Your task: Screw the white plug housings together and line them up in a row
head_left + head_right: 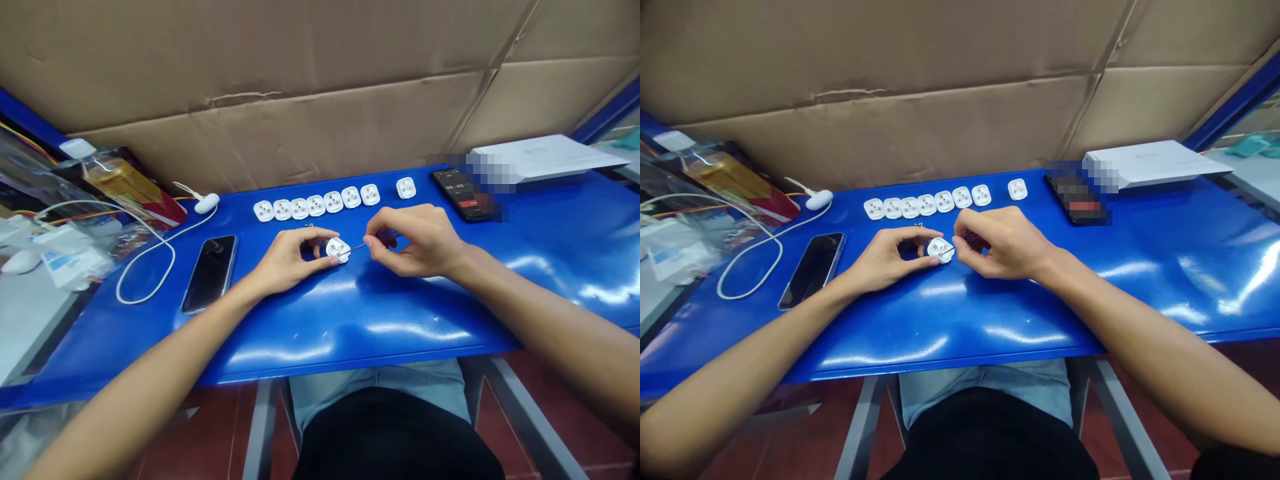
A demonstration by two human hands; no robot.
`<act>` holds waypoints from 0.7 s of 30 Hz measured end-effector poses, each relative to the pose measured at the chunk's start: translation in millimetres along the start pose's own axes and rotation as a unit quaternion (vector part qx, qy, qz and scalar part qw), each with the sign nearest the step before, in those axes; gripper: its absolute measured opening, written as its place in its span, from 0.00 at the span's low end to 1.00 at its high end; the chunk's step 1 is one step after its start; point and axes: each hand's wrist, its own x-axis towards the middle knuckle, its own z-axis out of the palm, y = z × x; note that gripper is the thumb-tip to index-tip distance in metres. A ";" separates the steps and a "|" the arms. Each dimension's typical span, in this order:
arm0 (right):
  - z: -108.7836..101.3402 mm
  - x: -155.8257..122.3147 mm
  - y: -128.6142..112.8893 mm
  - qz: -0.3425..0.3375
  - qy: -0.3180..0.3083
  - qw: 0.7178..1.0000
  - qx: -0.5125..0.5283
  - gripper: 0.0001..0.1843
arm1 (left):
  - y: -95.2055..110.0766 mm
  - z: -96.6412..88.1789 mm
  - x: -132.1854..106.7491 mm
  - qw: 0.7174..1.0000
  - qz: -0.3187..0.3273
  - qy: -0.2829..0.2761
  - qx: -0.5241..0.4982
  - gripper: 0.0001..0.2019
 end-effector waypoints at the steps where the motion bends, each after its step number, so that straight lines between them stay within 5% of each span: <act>1: 0.4 -0.3 0.0 -0.001 -0.003 1.000 0.002 0.05 | 0.1 0.0 0.0 1.000 0.000 0.000 0.003 0.25; 15: 2.4 -0.3 2.2 -0.023 0.006 1.000 -0.001 0.04 | -1.6 -1.0 0.4 0.999 0.026 -0.003 0.017 0.23; 21: 0.6 1.3 0.1 -0.027 0.050 0.998 -0.017 0.05 | -3.5 -1.0 0.7 0.996 0.072 0.045 0.012 0.24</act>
